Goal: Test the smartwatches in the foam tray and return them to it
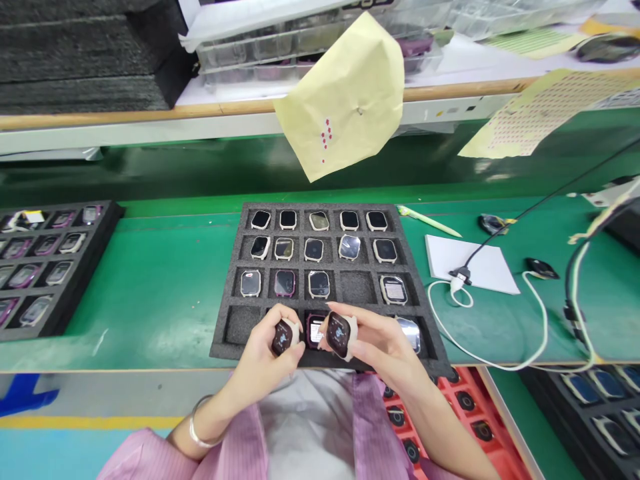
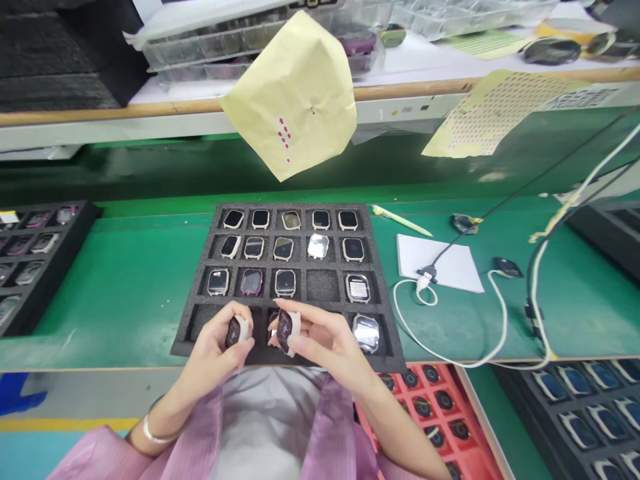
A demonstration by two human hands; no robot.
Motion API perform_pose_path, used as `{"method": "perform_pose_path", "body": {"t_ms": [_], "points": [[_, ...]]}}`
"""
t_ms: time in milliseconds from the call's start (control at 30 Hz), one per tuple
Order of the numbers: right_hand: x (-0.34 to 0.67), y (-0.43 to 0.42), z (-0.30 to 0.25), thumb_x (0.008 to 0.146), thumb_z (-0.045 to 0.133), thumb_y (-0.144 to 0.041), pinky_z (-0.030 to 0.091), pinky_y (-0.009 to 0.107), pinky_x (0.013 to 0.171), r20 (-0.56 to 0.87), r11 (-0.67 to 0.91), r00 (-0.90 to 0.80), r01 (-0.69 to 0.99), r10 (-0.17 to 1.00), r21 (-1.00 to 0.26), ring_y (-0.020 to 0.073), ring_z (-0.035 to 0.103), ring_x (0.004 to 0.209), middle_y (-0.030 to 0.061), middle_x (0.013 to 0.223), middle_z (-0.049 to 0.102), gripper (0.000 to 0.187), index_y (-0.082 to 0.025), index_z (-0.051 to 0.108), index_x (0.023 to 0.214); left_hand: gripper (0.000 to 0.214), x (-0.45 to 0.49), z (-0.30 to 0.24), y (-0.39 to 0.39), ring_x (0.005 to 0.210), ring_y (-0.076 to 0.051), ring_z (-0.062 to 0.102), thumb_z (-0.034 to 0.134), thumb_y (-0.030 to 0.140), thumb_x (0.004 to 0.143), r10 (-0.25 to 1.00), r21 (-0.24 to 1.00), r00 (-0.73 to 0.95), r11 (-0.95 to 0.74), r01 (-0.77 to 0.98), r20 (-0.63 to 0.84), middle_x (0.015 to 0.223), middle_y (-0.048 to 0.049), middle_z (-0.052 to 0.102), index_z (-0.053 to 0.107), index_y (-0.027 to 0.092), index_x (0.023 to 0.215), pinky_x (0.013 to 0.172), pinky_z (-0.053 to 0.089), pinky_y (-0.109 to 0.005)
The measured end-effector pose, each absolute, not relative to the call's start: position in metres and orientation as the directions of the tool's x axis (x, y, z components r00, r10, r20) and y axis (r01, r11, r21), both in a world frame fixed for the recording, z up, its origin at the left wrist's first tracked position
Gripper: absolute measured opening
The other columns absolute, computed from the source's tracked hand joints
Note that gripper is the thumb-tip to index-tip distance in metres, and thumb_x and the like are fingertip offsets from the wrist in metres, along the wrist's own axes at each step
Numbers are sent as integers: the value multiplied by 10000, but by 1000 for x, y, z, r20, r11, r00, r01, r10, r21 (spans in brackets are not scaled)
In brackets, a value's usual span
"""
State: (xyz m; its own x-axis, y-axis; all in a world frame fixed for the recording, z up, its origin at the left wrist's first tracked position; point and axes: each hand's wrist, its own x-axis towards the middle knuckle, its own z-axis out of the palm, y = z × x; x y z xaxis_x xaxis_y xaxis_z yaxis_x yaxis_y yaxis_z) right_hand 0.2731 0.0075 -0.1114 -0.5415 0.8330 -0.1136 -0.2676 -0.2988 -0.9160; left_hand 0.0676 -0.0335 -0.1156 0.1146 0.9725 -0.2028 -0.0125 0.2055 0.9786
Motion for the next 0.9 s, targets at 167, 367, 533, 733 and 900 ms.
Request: {"method": "perform_pose_path", "body": {"t_ms": [167,367,533,733,900], "points": [[274,7,-109,837,739,-301,553,349,834,-103,-285,-538,-268,837,-920,223,707,867,75,989,736,404,-235,656,1227,140,69,-115,-33,406,-49,374,564,115,780,976,979,93,203,-33,-199,632,80,417,468,199,837,416,310,-184],[275,9,-110,846,728,-288,550,351,832,-105,-287,-542,-264,834,-921,223,706,855,75,968,738,399,-226,651,1233,141,68,-119,-33,386,-41,339,580,134,785,974,976,94,212,-48,-207,635,79,431,475,202,852,386,279,-181],[277,10,-112,862,711,-287,547,341,826,-99,-290,-557,-265,824,-920,220,700,868,70,981,734,401,-239,636,1252,140,67,-119,-32,408,-51,364,591,148,776,979,980,71,195,-41,-192,641,65,450,491,197,861,397,290,-183],[277,13,-112,863,699,-327,553,361,815,-121,-302,-558,-244,821,-922,232,698,842,77,978,726,435,-216,616,1275,150,67,-119,-30,375,-48,345,619,216,775,976,973,29,216,-81,-214,612,69,465,502,202,868,364,254,-183],[279,12,-111,857,694,-355,560,366,780,-115,-276,-543,-226,832,-934,236,693,811,86,945,720,457,-196,616,1277,152,66,-118,-31,349,-28,331,619,217,780,984,978,1,179,-103,-180,636,71,462,482,202,842,337,213,-179]]}}
